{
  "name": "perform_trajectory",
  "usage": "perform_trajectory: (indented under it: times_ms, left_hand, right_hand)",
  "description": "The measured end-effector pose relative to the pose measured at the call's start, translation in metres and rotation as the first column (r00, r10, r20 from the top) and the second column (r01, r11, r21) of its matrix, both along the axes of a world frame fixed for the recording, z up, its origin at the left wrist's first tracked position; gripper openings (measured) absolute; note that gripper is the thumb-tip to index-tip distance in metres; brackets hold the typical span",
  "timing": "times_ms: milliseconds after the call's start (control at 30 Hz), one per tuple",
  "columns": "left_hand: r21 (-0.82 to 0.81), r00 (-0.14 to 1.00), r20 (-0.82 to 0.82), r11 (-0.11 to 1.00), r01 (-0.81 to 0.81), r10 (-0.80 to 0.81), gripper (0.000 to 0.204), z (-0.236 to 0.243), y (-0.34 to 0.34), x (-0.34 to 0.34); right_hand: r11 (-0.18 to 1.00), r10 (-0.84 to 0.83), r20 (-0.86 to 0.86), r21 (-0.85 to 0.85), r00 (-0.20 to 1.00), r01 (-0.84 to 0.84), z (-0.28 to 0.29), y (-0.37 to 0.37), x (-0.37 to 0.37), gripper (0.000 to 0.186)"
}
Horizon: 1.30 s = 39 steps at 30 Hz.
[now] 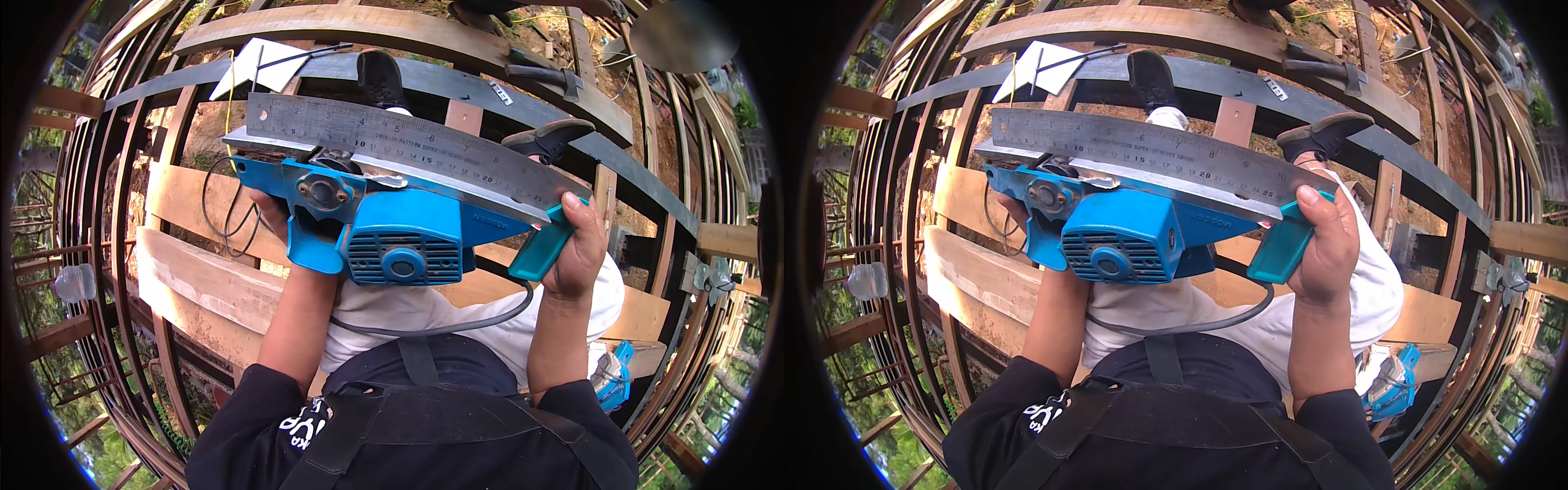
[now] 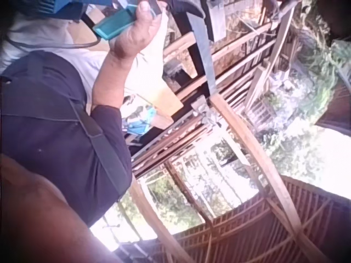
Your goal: The person disassembles a power planer while sitting on a wooden frame. They remove a metal square and a spring, unscrew several components from the base of the planer, and detach a metal plate to access internal parts.
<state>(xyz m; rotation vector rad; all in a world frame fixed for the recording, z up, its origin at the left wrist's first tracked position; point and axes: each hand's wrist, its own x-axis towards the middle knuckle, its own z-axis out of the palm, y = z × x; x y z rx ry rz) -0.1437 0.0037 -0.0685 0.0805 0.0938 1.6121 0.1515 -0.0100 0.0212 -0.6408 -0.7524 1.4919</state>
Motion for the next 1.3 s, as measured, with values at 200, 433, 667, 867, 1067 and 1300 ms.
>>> perform_trajectory:
  times_ms: [200, 433, 667, 867, 1067, 1300]
  left_hand:
    - [0.008, 0.999, -0.005, 0.999, 0.034, -0.034, 0.092, 0.002, -0.003, -0.005]
    - [0.025, 0.994, 0.072, 0.996, 0.081, -0.083, 0.092, 0.007, -0.003, 0.006]
    - [-0.093, 1.000, 0.015, 0.995, 0.018, -0.017, 0.087, 0.018, -0.006, 0.012]
    - [-0.105, 0.868, -0.496, 0.991, -0.079, 0.017, 0.096, 0.026, -0.007, 0.016]
    - [-0.074, 0.920, -0.391, 0.997, -0.019, -0.012, 0.098, 0.015, -0.006, 0.015]
    - [-0.075, 0.885, -0.465, 0.997, -0.026, -0.012, 0.099, 0.032, -0.008, 0.017]
  right_hand:
    - [0.992, -0.092, 0.006, -0.083, 0.996, 0.092, 0.001, -0.003, -0.005, 0.033]
    - [0.995, -0.074, 0.105, -0.064, 0.992, 0.081, -0.001, 0.001, -0.001, 0.038]
    - [0.978, -0.130, 0.233, -0.128, 0.964, 0.163, -0.007, 0.003, -0.002, 0.040]
    - [0.979, -0.140, 0.241, -0.109, 0.960, 0.170, -0.009, 0.003, 0.000, 0.039]
    - [0.988, -0.101, 0.256, -0.085, 0.961, 0.126, -0.013, 0.005, 0.005, 0.031]
    - [0.963, -0.187, 0.288, -0.135, 0.939, 0.233, -0.017, 0.001, 0.003, 0.036]
